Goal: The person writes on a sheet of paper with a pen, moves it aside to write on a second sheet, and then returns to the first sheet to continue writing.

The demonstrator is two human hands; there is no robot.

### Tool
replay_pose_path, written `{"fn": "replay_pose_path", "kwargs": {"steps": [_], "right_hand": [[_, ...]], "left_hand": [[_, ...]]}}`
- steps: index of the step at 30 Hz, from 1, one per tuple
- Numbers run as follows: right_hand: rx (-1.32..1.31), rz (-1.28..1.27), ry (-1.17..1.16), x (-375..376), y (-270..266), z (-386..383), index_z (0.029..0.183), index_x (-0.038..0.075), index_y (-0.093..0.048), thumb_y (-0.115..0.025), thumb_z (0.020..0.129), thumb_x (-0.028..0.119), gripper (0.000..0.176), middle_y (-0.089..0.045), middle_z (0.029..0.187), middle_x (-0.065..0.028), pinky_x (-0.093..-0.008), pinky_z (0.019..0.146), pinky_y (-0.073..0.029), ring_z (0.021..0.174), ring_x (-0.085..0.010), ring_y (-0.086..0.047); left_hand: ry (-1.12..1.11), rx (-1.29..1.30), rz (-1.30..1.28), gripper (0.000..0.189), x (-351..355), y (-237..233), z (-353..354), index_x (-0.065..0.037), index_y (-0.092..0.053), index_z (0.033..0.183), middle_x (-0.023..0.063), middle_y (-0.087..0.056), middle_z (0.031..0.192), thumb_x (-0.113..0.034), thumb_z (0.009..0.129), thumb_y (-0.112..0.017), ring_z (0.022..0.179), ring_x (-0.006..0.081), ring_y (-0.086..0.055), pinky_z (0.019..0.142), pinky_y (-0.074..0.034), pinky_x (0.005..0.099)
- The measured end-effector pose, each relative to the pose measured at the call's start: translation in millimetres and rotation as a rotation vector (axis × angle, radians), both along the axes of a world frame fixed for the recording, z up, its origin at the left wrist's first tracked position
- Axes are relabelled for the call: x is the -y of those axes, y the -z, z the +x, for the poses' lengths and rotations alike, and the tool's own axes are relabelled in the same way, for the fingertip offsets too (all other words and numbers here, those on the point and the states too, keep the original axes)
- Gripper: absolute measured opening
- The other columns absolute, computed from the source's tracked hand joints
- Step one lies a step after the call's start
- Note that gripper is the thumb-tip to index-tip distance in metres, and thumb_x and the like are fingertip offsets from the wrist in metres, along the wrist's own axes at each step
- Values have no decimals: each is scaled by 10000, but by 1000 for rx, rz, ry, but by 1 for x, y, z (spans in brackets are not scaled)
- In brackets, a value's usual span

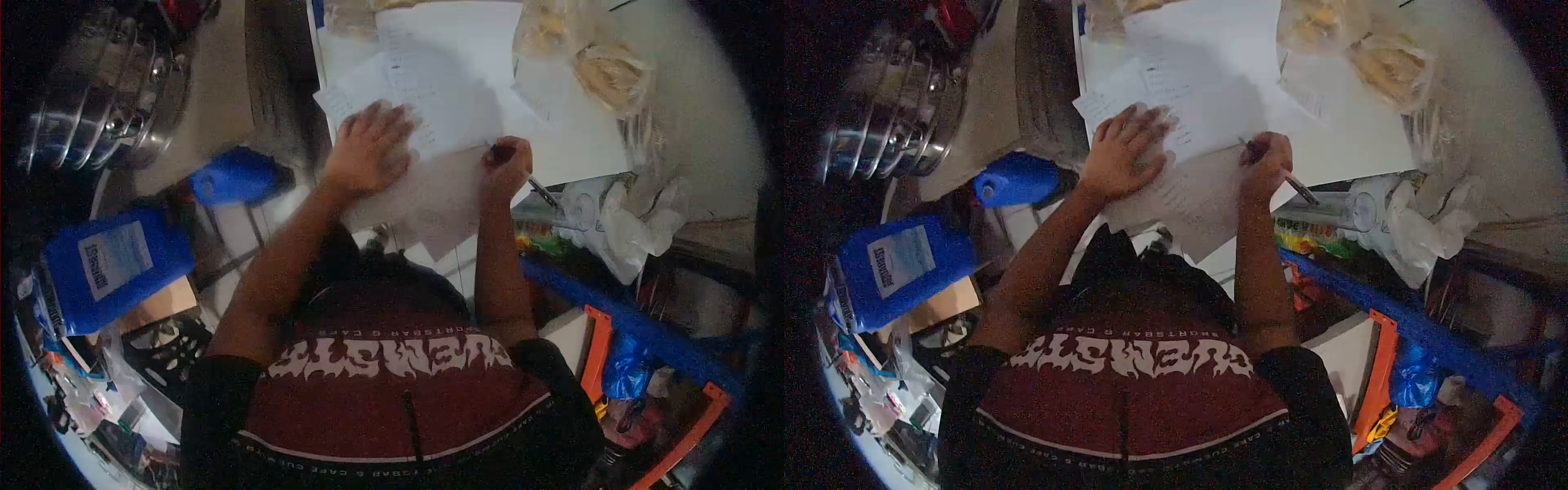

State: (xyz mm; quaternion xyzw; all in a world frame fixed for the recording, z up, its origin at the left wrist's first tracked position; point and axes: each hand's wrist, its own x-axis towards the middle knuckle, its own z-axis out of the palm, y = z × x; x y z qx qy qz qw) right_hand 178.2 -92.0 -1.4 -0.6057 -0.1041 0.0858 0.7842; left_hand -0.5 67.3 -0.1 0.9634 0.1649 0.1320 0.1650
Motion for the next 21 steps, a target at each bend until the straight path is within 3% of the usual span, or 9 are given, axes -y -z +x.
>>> {"fn": "replay_pose_path", "kwargs": {"steps": [1, 6, 10, 13, 15, 21], "right_hand": [[-137, 40, -38, 2, 3, 2, 785, 56, -551, -449, 972, 384, 391, -516, 612, -42, -297, 421, -383, 480, -145, -478], [-224, 50, -44, 1, 3, 1, 763, 91, -589, -483, 948, 433, 404, -537, 629, -26, -298, 468, -378, 521, -157, -480], [-144, 1, 39, 0, 0, -3, 787, 62, -581, -474, 967, 436, 429, -536, 613, -42, -288, 439, -378, 473, -144, -471], [-28, -11, 93, -4, 7, 1, 763, 69, -581, -486, 962, 441, 433, -543, 611, -38, -292, 447, -384, 473, -146, -475], [-128, 171, 101, -3, 13, 4, 735, 73, -582, -500, 958, 435, 432, -548, 607, -34, -293, 450, -389, 483, -143, -492], [-81, 56, 158, -4, 3, -4, 710, 64, -578, -503, 949, 485, 491, -503, 544, -35, -311, 392, -362, 413, -156, -448]], "left_hand": [[12, -25, -4, 569, -1, -1, 0, -215, -433, 1402, 45, -333, 1501, -441, 889, -532, 1393, 321, -263, 1118, -208, 528], [32, -33, -56, 540, -1, -4, 1, -174, -456, 1365, 52, -339, 1487, -408, 887, -550, 1384, 339, -263, 1109, -206, 544], [72, 12, -70, 521, -3, -3, 0, -119, -479, 1344, 61, -372, 1467, -372, 894, -545, 1364, 370, -282, 1091, -220, 550], [110, 18, -12, 501, -5, 1, 2, -117, -493, 1337, 72, -422, 1437, -351, 896, -539, 1342, 375, -317, 1075, -228, 556], [141, 69, 29, 498, -7, 7, 0, -120, -496, 1337, 74, -438, 1426, -343, 894, -541, 1332, 378, -331, 1066, -234, 561], [184, 123, 101, 474, -8, 12, 0, -178, -497, 1344, 92, -440, 1425, -320, 893, -539, 1314, 392, -346, 1045, -247, 566]]}}
